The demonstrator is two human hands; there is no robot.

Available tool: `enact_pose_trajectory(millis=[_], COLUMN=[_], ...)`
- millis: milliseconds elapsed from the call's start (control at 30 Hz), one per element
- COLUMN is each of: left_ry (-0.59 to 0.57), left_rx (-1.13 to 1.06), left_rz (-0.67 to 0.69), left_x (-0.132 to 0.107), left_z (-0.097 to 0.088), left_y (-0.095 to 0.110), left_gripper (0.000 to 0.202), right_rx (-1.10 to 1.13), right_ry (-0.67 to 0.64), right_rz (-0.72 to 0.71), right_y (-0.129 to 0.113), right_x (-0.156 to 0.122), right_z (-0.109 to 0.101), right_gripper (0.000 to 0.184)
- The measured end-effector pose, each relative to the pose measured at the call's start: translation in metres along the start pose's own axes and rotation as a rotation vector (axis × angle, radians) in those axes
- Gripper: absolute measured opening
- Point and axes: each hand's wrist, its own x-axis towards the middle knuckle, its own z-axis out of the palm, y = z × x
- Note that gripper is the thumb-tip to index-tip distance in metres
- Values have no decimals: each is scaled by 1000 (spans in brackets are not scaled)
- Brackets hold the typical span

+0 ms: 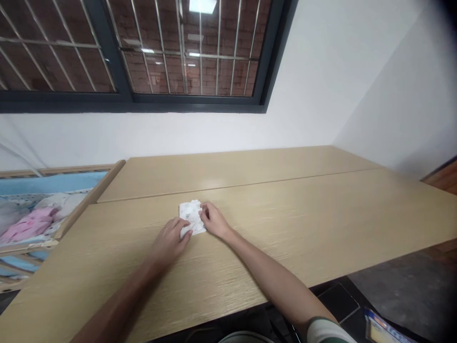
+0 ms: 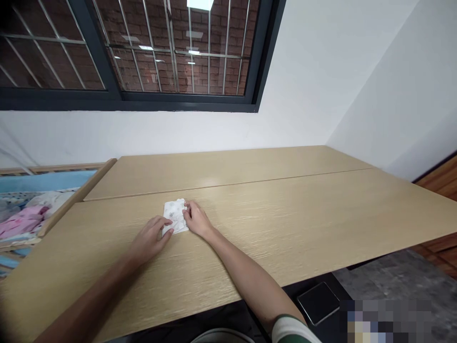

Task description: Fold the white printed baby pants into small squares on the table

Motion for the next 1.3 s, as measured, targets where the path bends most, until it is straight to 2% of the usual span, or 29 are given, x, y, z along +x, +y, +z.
enact_pose_trajectory(millis=[200,333,433,567,667,767,867,933,1067,1133,1300], left_ry=[-3,-22,-110,-193,-223,-232,-200,-184,-165,-154,-122], left_rx=[-23,-43,-65,-42,4,39,111,173,239,244,165], left_rz=[12,59,94,65,78,91,110,125,152,161,117], left_x=[0,-1,-2,-5,-6,-6,-8,-9,-11,-11,-10], left_z=[0,3,5,7,7,7,10,12,17,18,17], left_y=[1,3,7,15,17,15,12,9,7,7,7], left_gripper=[22,28,32,34,32,29,38,45,47,48,43], right_rx=[-49,-108,-139,-166,-201,-231,-269,-329,-457,-472,-463], right_ry=[1,33,-157,-451,-497,-445,-398,-426,-510,-507,-467], right_rz=[-15,-218,-367,-417,-429,-446,-406,-301,-84,-52,-71], right_y=[-4,-28,-47,-49,-36,-20,-8,-3,1,2,1], right_x=[-2,-7,-13,-17,-11,3,17,24,29,29,26], right_z=[-2,-14,-18,-10,-5,-6,-10,-13,-20,-21,-22], right_gripper=[29,50,54,44,40,40,43,53,70,73,72])
